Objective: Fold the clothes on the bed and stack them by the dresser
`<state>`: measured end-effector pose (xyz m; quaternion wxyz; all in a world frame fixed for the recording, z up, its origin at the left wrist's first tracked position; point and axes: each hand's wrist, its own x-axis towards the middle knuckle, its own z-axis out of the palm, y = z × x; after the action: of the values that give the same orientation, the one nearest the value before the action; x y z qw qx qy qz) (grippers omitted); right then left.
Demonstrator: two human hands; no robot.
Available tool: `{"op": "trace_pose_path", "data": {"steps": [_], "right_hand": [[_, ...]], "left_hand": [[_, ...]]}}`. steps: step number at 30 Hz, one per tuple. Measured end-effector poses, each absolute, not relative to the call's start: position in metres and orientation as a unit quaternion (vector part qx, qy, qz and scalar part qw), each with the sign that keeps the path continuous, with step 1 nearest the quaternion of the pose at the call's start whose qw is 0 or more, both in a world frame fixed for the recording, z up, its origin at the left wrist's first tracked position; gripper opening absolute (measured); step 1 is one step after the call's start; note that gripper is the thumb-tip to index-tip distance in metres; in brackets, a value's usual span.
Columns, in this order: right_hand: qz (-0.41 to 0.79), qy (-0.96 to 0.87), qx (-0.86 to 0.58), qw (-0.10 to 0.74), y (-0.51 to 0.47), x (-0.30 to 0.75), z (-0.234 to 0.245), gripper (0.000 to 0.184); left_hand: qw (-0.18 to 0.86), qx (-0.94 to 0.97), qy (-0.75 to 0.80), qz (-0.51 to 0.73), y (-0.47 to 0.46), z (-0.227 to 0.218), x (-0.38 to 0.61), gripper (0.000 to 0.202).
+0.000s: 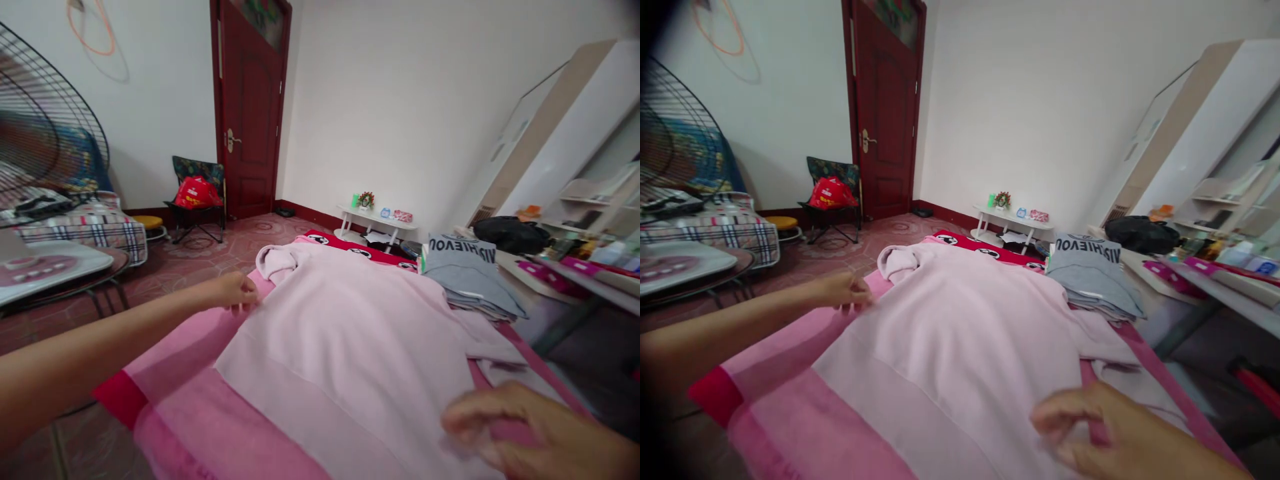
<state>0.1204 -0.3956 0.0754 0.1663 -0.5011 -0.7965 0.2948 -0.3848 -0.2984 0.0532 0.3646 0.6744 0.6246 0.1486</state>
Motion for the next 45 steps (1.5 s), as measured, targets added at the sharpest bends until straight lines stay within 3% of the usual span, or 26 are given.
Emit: {"op": "trace_pose_path", "data": {"steps": [2, 4, 6, 8, 11, 15, 19, 22, 23, 24, 27, 30, 32, 36, 40, 43, 45], "right_hand": [[0.294, -0.818, -0.476, 0.131, -0.355, 0.072, 0.097, 0.028], [0.245, -0.849, -0.436, 0.169, -0.312, 0.026, 0.092, 0.029], [0.16, -0.854, -0.44, 0.226, -0.277, -0.011, 0.063, 0.04], [0.12, -0.848, -0.466, 0.225, -0.253, -0.033, 0.027, 0.048], [0.089, -0.843, -0.473, 0.241, -0.237, -0.043, -0.011, 0.044], [0.139, -0.839, -0.441, 0.287, -0.232, -0.033, -0.017, 0.037], [0.198, -0.817, -0.429, 0.331, -0.227, -0.026, -0.014, 0.028], [0.209, -0.812, -0.424, 0.341, -0.223, -0.025, -0.016, 0.029], [0.213, -0.812, -0.423, 0.342, -0.223, -0.025, -0.017, 0.029], [0.216, -0.812, -0.421, 0.342, -0.223, -0.024, -0.017, 0.028], [0.216, -0.819, -0.411, 0.337, -0.227, -0.023, -0.016, 0.028], [0.206, -0.827, -0.398, 0.34, -0.234, -0.023, -0.012, 0.03], [0.198, -0.823, -0.406, 0.345, -0.238, -0.025, -0.01, 0.031], [0.202, -0.815, -0.401, 0.366, -0.24, -0.028, -0.013, 0.033], [0.186, -0.777, -0.468, 0.378, -0.23, -0.029, -0.016, 0.028], [0.165, -0.775, -0.526, 0.308, -0.212, -0.035, -0.003, 0.017], [0.244, -0.749, -0.561, 0.255, -0.197, -0.045, 0.013, 0.01]], "left_hand": [[0.324, 0.616, 0.683, 0.221, -0.272, 0.051, -0.392, 0.052], [0.34, 0.526, 0.724, 0.288, -0.245, 0.048, -0.394, 0.057], [0.369, 0.447, 0.746, 0.329, -0.223, 0.043, -0.392, 0.057], [0.373, 0.411, 0.756, 0.347, -0.204, 0.037, -0.385, 0.055], [0.342, 0.423, 0.759, 0.357, -0.182, 0.027, -0.369, 0.049], [0.265, 0.448, 0.784, 0.338, -0.159, 0.031, -0.353, 0.031], [0.146, 0.5, 0.791, 0.32, -0.133, 0.085, -0.35, 0.019], [0.019, 0.561, 0.749, 0.352, -0.111, 0.147, -0.333, 0.024], [-0.082, 0.621, 0.69, 0.362, -0.105, 0.165, -0.32, 0.028], [-0.116, 0.655, 0.649, 0.37, -0.102, 0.178, -0.302, 0.032], [-0.15, 0.786, 0.485, 0.352, -0.114, 0.188, -0.233, 0.033], [-0.108, 0.935, 0.206, 0.267, -0.16, 0.157, -0.175, 0.035], [-0.08, 0.971, 0.135, 0.182, -0.195, 0.126, -0.163, 0.037], [-0.049, 0.944, 0.289, 0.15, -0.238, 0.074, -0.206, 0.042], [-0.032, 0.852, 0.505, 0.134, -0.256, 0.05, -0.282, 0.061], [0.032, 0.781, 0.617, 0.092, -0.274, 0.042, -0.324, 0.066], [0.093, 0.746, 0.656, 0.067, -0.286, 0.038, -0.339, 0.058]]}}
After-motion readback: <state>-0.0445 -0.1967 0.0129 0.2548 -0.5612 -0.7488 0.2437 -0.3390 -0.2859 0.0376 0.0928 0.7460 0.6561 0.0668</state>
